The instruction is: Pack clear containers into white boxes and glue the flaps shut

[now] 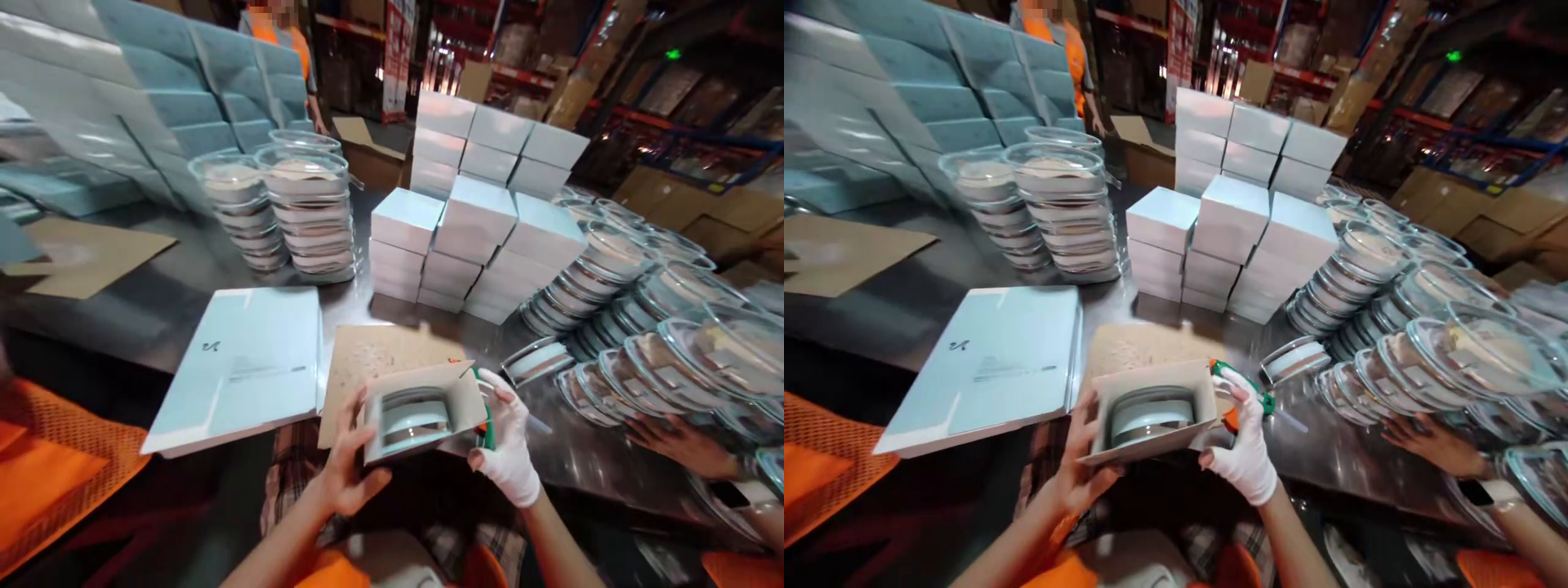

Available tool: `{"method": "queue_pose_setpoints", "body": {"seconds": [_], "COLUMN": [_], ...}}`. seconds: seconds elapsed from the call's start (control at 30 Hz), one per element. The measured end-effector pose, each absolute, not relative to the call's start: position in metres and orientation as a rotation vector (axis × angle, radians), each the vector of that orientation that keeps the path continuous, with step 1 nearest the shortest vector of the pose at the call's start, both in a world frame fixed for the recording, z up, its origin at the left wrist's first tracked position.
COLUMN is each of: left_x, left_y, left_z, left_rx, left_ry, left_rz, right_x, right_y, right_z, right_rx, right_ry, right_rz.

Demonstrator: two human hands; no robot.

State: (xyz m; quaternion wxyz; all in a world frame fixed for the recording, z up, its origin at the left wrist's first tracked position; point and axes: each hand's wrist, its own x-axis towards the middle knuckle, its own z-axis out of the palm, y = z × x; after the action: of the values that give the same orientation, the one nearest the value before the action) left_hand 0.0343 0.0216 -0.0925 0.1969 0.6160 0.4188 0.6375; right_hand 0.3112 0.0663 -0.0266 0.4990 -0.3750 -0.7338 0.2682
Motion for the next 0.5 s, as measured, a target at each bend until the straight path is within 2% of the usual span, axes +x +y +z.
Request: {"method": "queue_pose_setpoints", "body": {"seconds": [0.1, 0.17, 0.3, 0.4, 0.5], "left_x": [0.030, 0.034, 0.045, 0.043, 0.031], "left_y": [0.026, 0.024, 0.016, 0.019, 0.026], "left_z": [-0.080, -0.079, -0.086, -0.083, -0.073], "left_rx": [1.939, 1.935, 1.656, 1.797, 1.959], "left_ry": [0.919, 0.992, 1.166, 1.128, 1.171], "left_rz": [1.893, 1.904, 2.009, 2.029, 1.955], "right_x": [0.281, 0.262, 0.232, 0.237, 0.279], "right_y": [0.066, 0.063, 0.057, 0.056, 0.057], "right_z": [-0.033, -0.032, -0.025, -0.012, 0.000], "right_rx": [-0.826, -0.927, -1.049, -1.085, -1.335], "right_ry": [-1.813, -1.683, -1.269, -1.281, -1.434], "right_rz": [0.801, 0.887, 0.814, 0.864, 0.869]}}
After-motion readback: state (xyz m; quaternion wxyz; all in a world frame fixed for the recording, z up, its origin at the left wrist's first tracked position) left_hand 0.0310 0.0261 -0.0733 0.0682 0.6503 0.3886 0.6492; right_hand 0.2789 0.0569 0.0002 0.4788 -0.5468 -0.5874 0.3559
